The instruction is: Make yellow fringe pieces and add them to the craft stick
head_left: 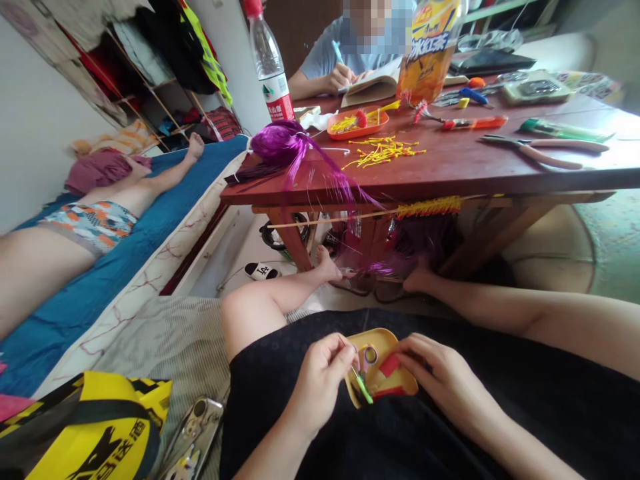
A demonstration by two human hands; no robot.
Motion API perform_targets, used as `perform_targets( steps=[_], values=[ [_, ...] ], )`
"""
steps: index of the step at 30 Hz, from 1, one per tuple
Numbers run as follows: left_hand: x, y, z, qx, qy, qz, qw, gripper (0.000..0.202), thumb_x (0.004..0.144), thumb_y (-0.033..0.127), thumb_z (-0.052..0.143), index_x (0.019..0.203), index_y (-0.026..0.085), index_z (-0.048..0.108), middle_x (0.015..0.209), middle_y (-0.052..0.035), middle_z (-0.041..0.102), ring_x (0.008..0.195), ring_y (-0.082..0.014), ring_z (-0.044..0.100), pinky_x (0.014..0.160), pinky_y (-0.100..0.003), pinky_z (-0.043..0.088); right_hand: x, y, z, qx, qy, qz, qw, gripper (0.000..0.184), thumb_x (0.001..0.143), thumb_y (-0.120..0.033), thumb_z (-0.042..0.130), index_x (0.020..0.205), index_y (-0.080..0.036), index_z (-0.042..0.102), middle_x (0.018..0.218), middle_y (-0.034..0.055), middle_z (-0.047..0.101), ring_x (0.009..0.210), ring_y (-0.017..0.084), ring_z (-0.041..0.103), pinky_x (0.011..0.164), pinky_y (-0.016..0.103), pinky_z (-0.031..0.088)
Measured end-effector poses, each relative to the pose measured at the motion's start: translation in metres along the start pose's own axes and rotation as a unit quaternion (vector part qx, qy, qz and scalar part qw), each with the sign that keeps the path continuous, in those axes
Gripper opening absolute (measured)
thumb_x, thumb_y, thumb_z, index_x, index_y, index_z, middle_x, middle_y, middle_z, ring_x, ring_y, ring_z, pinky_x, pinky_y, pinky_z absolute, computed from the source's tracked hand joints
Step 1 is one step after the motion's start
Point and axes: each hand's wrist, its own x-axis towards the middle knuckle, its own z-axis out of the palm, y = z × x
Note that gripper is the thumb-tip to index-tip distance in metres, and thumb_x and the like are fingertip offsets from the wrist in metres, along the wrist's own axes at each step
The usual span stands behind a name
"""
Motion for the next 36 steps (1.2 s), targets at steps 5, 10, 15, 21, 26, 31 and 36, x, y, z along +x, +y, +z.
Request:
perform_targets(
  steps=[5,10,15,21,26,31,36],
  values=[
    [0.001,-0.005,-0.014,0.072,0.046,0.032,0.996,0.025,0.080,0.035,0.052,0.066,0.014,0.052,0.054,0.0045,0.041,0.051,-0.0078,0.035,0.049,-0.020,0.027,0.013,0.020,0.029,-0.139,-0.091,-0.039,0.985,0.024,0.080,-0.008,0.043,0.075,-0.018,0.065,0.078,0.0059,0.062,0.078,0.020,0.055,0.071,0.029,0.040],
    [-0.001,-0.008,-0.011,0.060,0.041,0.037,0.997,0.024,0.081,0.033,0.050,0.065,0.014,0.052,0.056,0.0038,0.043,0.053,-0.0084,0.037,0.051,-0.020,0.030,0.020,0.000,0.067,-0.198,-0.115,-0.037,0.973,0.015,0.076,-0.014,0.052,0.083,-0.013,0.065,0.088,0.0120,0.063,0.087,0.027,0.054,0.074,0.035,0.039],
    [-0.003,-0.007,-0.012,0.041,0.048,0.036,0.997,0.024,0.080,0.034,0.051,0.066,0.015,0.052,0.055,0.0042,0.042,0.053,-0.0088,0.037,0.051,-0.020,0.030,0.027,-0.015,0.093,-0.228,-0.098,0.023,0.968,0.014,0.079,-0.010,0.051,0.087,-0.010,0.063,0.083,0.0103,0.063,0.093,0.026,0.053,0.079,0.040,0.038],
    [-0.006,-0.007,-0.017,0.033,0.077,0.040,0.996,0.025,0.079,0.035,0.051,0.065,0.015,0.051,0.054,0.0046,0.043,0.051,-0.0087,0.037,0.051,-0.020,0.030,0.022,-0.010,0.074,-0.125,-0.056,0.073,0.988,0.020,0.078,-0.008,0.041,0.083,-0.008,0.060,0.082,0.0168,0.063,0.082,0.028,0.059,0.073,0.038,0.041],
    [-0.007,-0.008,-0.011,0.016,0.061,0.052,0.997,0.024,0.080,0.034,0.052,0.065,0.015,0.053,0.054,0.0040,0.044,0.052,-0.0086,0.038,0.051,-0.019,0.030,0.004,-0.015,0.030,0.059,-0.002,0.083,0.995,0.035,0.090,-0.025,0.014,0.077,-0.017,0.046,0.065,0.0051,0.056,0.061,0.017,0.057,0.055,0.025,0.044],
    [-0.010,-0.006,0.001,0.044,0.036,0.073,0.996,0.024,0.081,0.033,0.052,0.065,0.015,0.055,0.056,0.0022,0.049,0.053,-0.0094,0.041,0.052,-0.019,0.031,-0.002,-0.040,0.011,0.446,0.053,0.110,0.886,0.036,0.080,-0.051,0.049,0.088,-0.016,0.050,0.057,-0.0036,0.045,0.048,0.011,0.046,0.047,0.021,0.039],
    [-0.014,-0.003,0.004,0.044,0.015,0.054,0.997,0.024,0.079,0.035,0.053,0.068,0.014,0.059,0.059,0.0012,0.050,0.056,-0.0100,0.042,0.055,-0.019,0.034,0.000,-0.045,0.016,0.471,0.090,0.104,0.871,0.035,0.072,-0.051,0.061,0.074,-0.016,0.057,0.061,0.0003,0.054,0.051,0.012,0.049,0.048,0.021,0.042]
  ],
)
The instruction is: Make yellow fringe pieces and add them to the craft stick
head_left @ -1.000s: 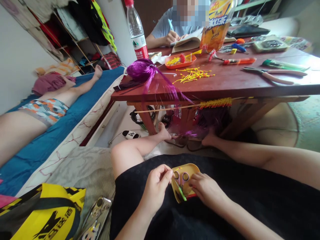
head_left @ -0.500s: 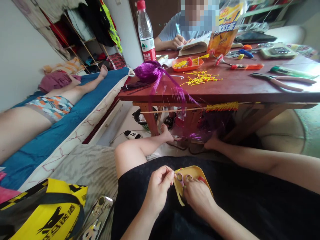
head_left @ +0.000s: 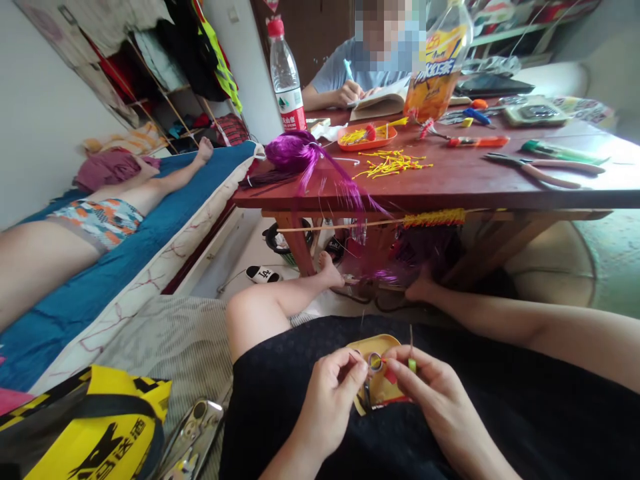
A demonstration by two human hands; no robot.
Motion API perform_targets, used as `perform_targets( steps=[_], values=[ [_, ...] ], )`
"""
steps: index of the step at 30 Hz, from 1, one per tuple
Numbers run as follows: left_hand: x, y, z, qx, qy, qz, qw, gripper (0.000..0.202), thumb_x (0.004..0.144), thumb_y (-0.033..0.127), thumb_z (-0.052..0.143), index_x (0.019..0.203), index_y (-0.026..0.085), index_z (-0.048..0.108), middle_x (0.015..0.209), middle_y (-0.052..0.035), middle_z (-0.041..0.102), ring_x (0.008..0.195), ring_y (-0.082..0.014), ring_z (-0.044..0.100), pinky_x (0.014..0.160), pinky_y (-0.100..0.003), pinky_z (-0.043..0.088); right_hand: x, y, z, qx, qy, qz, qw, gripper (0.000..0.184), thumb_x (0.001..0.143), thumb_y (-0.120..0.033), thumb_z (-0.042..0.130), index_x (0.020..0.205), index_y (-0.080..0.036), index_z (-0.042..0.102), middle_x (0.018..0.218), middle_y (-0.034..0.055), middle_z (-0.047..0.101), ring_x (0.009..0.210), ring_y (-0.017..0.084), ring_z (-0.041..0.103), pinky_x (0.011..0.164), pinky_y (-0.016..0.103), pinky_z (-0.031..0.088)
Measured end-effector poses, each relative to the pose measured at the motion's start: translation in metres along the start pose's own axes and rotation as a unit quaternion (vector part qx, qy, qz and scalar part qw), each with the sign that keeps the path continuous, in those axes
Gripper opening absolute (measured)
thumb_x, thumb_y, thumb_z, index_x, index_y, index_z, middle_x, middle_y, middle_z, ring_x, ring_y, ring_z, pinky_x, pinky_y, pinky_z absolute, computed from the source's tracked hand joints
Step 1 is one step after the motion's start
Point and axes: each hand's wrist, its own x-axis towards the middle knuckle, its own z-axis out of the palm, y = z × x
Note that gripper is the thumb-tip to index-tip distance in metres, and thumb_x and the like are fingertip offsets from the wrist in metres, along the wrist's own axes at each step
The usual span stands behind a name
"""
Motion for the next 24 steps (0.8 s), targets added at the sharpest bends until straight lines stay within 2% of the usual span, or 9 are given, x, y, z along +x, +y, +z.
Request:
perform_targets(
  steps=[2,5,9,12,18,21,24],
  values=[
    [0.000,-0.001,0.001,-0.027,-0.027,-0.029,0.999,0.026,0.079,0.036,0.052,0.075,0.013,0.063,0.061,0.0000,0.053,0.058,-0.0108,0.045,0.056,-0.020,0.036,-0.001,0.005,-0.002,-0.081,0.000,-0.061,0.995,0.028,0.078,-0.045,0.058,0.077,-0.017,0.060,0.068,0.0026,0.058,0.060,0.015,0.054,0.054,0.022,0.044],
    [0.003,-0.003,0.004,-0.027,-0.034,-0.056,0.997,0.029,0.078,0.037,0.052,0.082,0.012,0.065,0.065,-0.0030,0.058,0.062,-0.0135,0.050,0.059,-0.022,0.039,-0.006,0.013,-0.004,-0.214,0.002,-0.160,0.964,0.018,0.086,-0.032,0.048,0.084,-0.021,0.062,0.077,0.0035,0.059,0.070,0.016,0.057,0.062,0.023,0.045],
    [0.007,-0.004,0.009,0.068,-0.014,-0.036,0.997,0.027,0.078,0.034,0.052,0.071,0.011,0.065,0.064,-0.0049,0.059,0.061,-0.0152,0.052,0.058,-0.024,0.039,-0.011,0.019,-0.004,-0.300,0.031,-0.223,0.927,0.019,0.087,-0.024,0.041,0.088,-0.021,0.060,0.081,0.0049,0.056,0.073,0.017,0.056,0.066,0.025,0.044],
    [0.007,0.000,0.010,0.101,-0.004,-0.032,0.994,0.023,0.076,0.027,0.051,0.062,0.012,0.061,0.056,-0.0014,0.054,0.053,-0.0122,0.047,0.052,-0.022,0.035,-0.011,0.015,-0.004,-0.299,0.012,-0.215,0.930,0.019,0.089,-0.025,0.039,0.083,-0.021,0.056,0.077,0.0039,0.056,0.067,0.016,0.055,0.061,0.024,0.043],
    [0.003,0.003,0.007,0.084,0.016,-0.027,0.996,0.020,0.075,0.022,0.049,0.057,0.013,0.054,0.052,0.0010,0.050,0.051,-0.0104,0.044,0.050,-0.020,0.034,-0.006,-0.001,-0.012,-0.295,0.004,-0.177,0.939,0.017,0.089,-0.031,0.042,0.079,-0.021,0.053,0.071,0.0016,0.056,0.060,0.014,0.054,0.055,0.020,0.044],
    [0.004,0.001,0.004,0.079,0.041,-0.011,0.996,0.021,0.077,0.024,0.050,0.060,0.013,0.054,0.053,0.0013,0.051,0.052,-0.0101,0.045,0.051,-0.019,0.035,-0.009,-0.001,-0.013,-0.290,-0.020,-0.143,0.946,0.017,0.090,-0.033,0.040,0.094,-0.021,0.052,0.079,0.0032,0.062,0.068,0.015,0.060,0.059,0.020,0.047],
    [0.004,0.000,0.002,0.070,0.066,0.002,0.995,0.022,0.079,0.029,0.050,0.064,0.014,0.056,0.056,0.0009,0.054,0.054,-0.0102,0.048,0.053,-0.018,0.037,-0.018,0.009,-0.012,-0.302,0.012,-0.162,0.939,0.024,0.090,-0.030,0.036,0.106,-0.023,0.052,0.096,0.0045,0.064,0.085,0.017,0.062,0.071,0.021,0.049]
  ],
)
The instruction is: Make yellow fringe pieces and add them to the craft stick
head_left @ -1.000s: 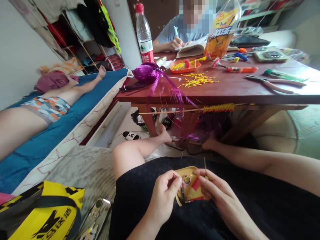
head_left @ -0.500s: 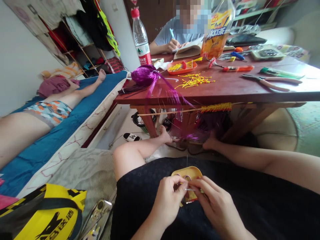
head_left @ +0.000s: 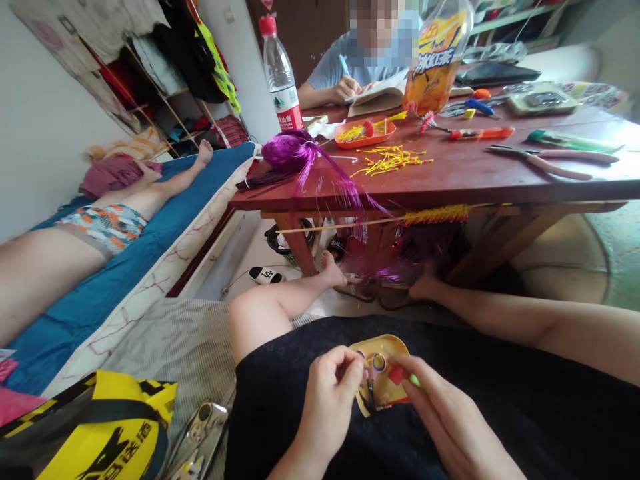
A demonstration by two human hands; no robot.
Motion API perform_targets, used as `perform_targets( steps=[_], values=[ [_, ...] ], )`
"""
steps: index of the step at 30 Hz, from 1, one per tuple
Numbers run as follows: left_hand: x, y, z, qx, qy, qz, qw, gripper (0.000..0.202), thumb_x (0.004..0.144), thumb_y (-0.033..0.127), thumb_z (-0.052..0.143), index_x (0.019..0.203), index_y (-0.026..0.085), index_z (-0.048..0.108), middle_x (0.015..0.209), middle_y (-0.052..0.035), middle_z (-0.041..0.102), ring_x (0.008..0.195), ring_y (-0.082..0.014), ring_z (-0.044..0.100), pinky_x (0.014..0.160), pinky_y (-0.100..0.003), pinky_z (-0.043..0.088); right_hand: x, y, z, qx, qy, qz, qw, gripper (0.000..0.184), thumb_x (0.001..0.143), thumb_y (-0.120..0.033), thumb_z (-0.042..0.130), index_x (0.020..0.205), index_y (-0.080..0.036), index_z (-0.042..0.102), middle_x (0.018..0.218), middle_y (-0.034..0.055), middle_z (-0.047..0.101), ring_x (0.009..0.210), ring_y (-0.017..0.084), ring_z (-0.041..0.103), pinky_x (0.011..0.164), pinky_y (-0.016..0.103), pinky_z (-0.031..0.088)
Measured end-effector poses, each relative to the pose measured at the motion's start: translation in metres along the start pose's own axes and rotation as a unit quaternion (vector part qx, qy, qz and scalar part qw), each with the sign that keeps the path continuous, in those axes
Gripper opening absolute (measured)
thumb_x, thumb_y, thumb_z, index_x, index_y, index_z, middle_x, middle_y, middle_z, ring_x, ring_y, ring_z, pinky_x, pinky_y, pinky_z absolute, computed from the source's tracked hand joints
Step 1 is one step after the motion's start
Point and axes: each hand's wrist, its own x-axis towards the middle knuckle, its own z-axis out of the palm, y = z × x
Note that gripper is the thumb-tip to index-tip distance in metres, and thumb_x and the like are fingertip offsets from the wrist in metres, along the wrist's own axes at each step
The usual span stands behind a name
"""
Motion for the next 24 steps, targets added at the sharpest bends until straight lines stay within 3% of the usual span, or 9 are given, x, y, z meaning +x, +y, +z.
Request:
perform_targets(
  steps=[4,9,20,24],
  values=[
    [0.000,0.001,0.001,0.006,0.005,0.001,1.000,0.021,0.079,0.028,0.050,0.065,0.014,0.057,0.058,-0.0002,0.058,0.055,-0.0106,0.051,0.053,-0.018,0.039,-0.013,0.011,0.005,-0.096,0.019,-0.016,0.995,0.031,0.088,-0.023,0.031,0.104,-0.024,0.057,0.104,0.0047,0.064,0.091,0.018,0.062,0.073,0.023,0.050],
    [-0.001,0.002,0.002,0.011,0.002,-0.002,1.000,0.021,0.079,0.028,0.050,0.066,0.014,0.057,0.060,-0.0007,0.060,0.056,-0.0106,0.052,0.054,-0.018,0.040,-0.011,0.016,0.002,-0.189,-0.064,-0.034,0.979,0.036,0.088,-0.018,0.028,0.112,-0.021,0.055,0.106,0.0072,0.064,0.088,0.018,0.064,0.071,0.024,0.053],
    [-0.003,0.002,0.003,0.043,0.004,0.012,0.999,0.021,0.080,0.029,0.050,0.069,0.014,0.059,0.063,-0.0015,0.062,0.057,-0.0109,0.054,0.054,-0.018,0.040,-0.009,0.015,0.000,-0.208,-0.074,-0.035,0.975,0.036,0.090,-0.020,0.024,0.110,-0.019,0.054,0.107,0.0078,0.063,0.089,0.017,0.064,0.069,0.022,0.053],
    [-0.003,0.002,0.002,0.054,0.015,0.019,0.998,0.021,0.081,0.029,0.050,0.070,0.014,0.060,0.063,-0.0014,0.063,0.058,-0.0113,0.055,0.055,-0.018,0.041,-0.011,0.014,0.001,-0.205,-0.048,-0.040,0.977,0.035,0.089,-0.019,0.025,0.107,-0.020,0.055,0.105,0.0070,0.065,0.088,0.017,0.064,0.068,0.022,0.053]
  ],
)
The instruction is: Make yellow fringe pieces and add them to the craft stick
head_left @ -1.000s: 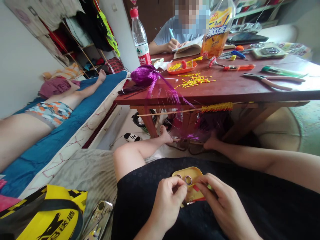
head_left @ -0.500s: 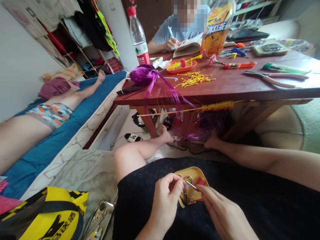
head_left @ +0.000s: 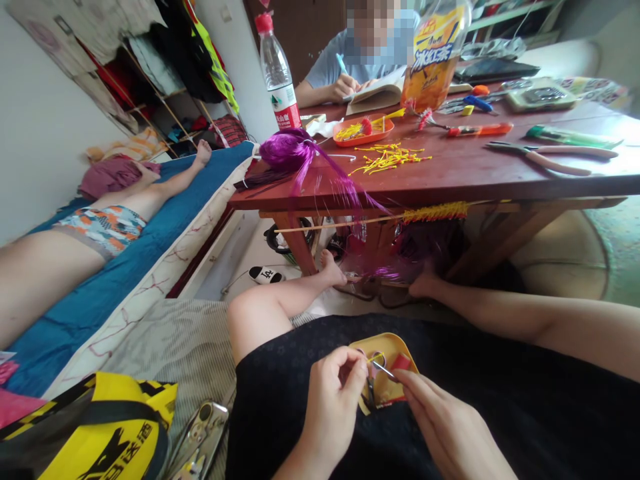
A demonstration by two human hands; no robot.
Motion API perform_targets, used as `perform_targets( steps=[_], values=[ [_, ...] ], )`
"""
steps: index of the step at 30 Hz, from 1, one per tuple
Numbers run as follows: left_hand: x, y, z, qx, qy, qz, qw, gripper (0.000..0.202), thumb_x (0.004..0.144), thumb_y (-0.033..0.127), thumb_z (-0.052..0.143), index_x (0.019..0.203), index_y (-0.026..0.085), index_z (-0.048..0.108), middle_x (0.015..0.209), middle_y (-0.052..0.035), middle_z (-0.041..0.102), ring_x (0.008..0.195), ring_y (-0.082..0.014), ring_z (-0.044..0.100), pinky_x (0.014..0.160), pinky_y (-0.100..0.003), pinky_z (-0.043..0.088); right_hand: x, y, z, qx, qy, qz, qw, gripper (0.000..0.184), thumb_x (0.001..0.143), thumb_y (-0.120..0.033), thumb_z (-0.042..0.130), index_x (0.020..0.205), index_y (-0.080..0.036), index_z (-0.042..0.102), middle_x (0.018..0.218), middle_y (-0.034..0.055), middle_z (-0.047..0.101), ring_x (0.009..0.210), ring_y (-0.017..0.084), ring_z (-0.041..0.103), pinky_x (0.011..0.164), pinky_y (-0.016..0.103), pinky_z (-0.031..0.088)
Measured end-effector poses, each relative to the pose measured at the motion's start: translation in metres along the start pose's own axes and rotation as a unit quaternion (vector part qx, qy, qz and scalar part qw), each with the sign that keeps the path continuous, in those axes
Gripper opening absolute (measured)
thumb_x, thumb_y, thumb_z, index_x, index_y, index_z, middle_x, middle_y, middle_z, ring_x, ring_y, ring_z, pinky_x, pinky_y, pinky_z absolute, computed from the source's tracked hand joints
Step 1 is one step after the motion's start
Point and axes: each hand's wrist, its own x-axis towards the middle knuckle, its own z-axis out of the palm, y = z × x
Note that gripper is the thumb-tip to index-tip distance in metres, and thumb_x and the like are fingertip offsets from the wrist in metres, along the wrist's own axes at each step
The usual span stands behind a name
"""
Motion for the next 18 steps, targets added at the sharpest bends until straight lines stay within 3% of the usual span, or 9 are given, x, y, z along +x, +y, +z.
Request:
perform_targets(
  steps=[11,18],
  values=[
    [-0.0007,0.0012,0.0016,0.006,-0.002,0.004,1.000,0.021,0.080,0.029,0.050,0.070,0.014,0.060,0.063,-0.0015,0.063,0.058,-0.0115,0.056,0.055,-0.018,0.042,0.0007,0.0011,-0.0002,-0.010,0.006,-0.018,1.000,0.034,0.089,-0.017,0.027,0.107,-0.019,0.055,0.103,0.0072,0.065,0.085,0.016,0.065,0.070,0.022,0.053],
    [-0.0022,-0.0012,0.0004,0.028,-0.002,0.023,0.999,0.021,0.081,0.029,0.049,0.071,0.015,0.061,0.063,-0.0016,0.064,0.057,-0.0124,0.055,0.053,-0.020,0.042,-0.0009,0.0023,-0.0004,0.057,-0.010,0.022,0.998,0.034,0.089,-0.020,0.029,0.109,-0.021,0.056,0.106,0.0069,0.064,0.086,0.017,0.064,0.068,0.022,0.052]
  ],
)
